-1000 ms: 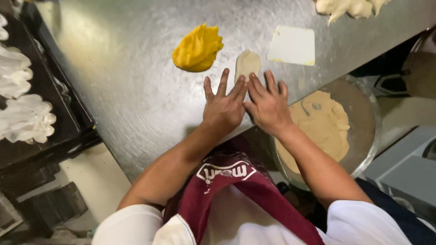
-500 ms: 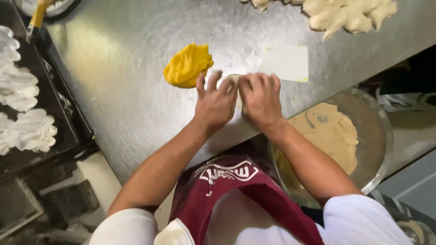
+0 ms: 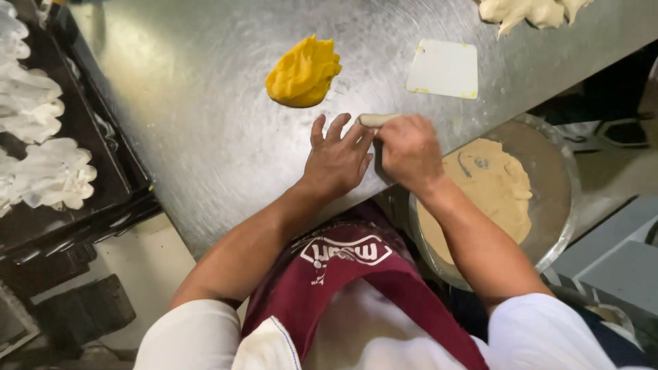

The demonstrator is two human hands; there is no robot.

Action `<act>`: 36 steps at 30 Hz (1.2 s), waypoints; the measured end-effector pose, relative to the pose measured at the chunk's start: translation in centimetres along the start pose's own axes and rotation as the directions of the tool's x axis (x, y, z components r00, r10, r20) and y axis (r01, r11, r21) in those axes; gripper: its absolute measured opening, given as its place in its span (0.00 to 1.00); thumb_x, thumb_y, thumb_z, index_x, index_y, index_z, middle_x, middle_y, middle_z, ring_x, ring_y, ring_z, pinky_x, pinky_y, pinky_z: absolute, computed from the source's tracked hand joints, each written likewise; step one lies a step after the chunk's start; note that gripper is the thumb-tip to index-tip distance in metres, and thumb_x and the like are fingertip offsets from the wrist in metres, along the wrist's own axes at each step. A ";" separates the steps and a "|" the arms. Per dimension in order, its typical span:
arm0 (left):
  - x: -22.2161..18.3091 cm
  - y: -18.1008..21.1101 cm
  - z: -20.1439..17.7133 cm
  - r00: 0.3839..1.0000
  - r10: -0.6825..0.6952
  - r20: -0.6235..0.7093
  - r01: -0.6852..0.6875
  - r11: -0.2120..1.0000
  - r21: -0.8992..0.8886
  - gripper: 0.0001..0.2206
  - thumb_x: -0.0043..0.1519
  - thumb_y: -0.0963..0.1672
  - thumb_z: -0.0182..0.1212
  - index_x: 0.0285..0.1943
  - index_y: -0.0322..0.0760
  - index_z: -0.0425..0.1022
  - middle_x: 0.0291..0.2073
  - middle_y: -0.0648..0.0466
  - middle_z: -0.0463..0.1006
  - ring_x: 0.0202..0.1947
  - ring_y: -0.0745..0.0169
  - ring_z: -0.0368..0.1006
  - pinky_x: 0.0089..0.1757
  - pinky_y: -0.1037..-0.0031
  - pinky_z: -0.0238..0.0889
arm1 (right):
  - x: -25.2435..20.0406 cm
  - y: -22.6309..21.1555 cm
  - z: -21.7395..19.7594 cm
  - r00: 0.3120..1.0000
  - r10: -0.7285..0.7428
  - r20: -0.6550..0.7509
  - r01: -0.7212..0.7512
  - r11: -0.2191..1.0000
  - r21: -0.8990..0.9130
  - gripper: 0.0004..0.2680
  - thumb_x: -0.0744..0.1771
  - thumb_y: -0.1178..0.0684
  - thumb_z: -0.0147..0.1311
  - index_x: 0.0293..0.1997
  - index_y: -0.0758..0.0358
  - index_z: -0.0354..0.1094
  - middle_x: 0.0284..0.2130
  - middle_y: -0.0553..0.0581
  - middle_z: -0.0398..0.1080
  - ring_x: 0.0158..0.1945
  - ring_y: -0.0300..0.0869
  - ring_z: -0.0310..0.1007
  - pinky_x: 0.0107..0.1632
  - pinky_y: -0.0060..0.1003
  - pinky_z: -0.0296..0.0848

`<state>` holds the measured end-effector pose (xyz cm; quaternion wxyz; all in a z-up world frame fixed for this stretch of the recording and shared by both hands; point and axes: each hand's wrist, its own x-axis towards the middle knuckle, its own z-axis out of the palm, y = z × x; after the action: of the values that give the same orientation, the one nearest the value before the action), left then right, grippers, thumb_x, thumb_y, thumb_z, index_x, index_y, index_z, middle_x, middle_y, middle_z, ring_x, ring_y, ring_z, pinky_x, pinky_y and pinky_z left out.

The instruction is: Filling small pieces of dough with a yellow paste and shaping them into balls on a metal workbench

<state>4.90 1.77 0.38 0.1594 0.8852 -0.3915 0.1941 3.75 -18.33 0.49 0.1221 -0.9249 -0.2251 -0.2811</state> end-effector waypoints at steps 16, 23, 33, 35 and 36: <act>-7.4 -4.8 -3.6 0.986 -0.168 0.018 0.169 0.977 -0.127 0.14 0.64 0.51 0.57 0.55 0.49 0.79 0.51 0.55 0.76 0.60 0.45 0.67 0.56 0.53 0.56 | 8.7 0.2 5.2 0.950 0.311 0.006 -0.300 0.920 -0.254 0.28 0.71 0.28 0.38 0.69 0.62 0.64 0.71 0.73 0.51 0.68 0.75 0.55 0.56 0.72 0.63; -7.6 -4.7 -4.4 0.978 -0.191 -0.084 0.176 0.971 -0.160 0.14 0.67 0.53 0.53 0.54 0.50 0.78 0.50 0.56 0.76 0.58 0.48 0.70 0.56 0.56 0.58 | -0.9 -3.4 -4.8 0.956 0.161 0.244 -0.205 0.964 0.168 0.12 0.65 0.53 0.61 0.54 0.56 0.73 0.38 0.56 0.75 0.44 0.52 0.78 0.50 0.47 0.76; -4.7 -4.1 -4.9 0.965 -0.260 -0.011 0.259 0.964 -0.052 0.14 0.54 0.50 0.67 0.48 0.54 0.78 0.48 0.61 0.76 0.53 0.55 0.72 0.48 0.61 0.62 | 6.6 18.1 1.4 0.929 0.350 0.120 -0.359 0.931 0.064 0.09 0.68 0.43 0.63 0.52 0.45 0.76 0.45 0.43 0.70 0.49 0.41 0.77 0.52 0.34 0.75; -4.5 -4.1 -4.5 0.967 -0.252 0.043 0.251 0.968 0.026 0.16 0.54 0.52 0.66 0.49 0.54 0.76 0.49 0.59 0.76 0.53 0.53 0.72 0.49 0.57 0.61 | 12.6 20.5 8.1 0.936 0.348 0.052 -0.348 0.937 -0.009 0.14 0.59 0.50 0.71 0.44 0.49 0.71 0.50 0.47 0.63 0.47 0.48 0.77 0.49 0.41 0.79; -2.8 -4.5 -5.0 0.967 -0.252 0.034 0.251 0.967 0.046 0.16 0.54 0.52 0.66 0.49 0.54 0.76 0.49 0.59 0.76 0.53 0.53 0.72 0.49 0.57 0.61 | 15.1 21.4 8.6 0.940 0.340 0.038 -0.340 0.940 0.005 0.14 0.59 0.50 0.71 0.44 0.49 0.71 0.50 0.47 0.63 0.47 0.48 0.77 0.49 0.41 0.79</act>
<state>5.48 8.63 2.80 0.1564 0.9346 -0.2751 0.1626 29.36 -28.65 0.03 0.1698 -0.9541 -0.0659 -0.2377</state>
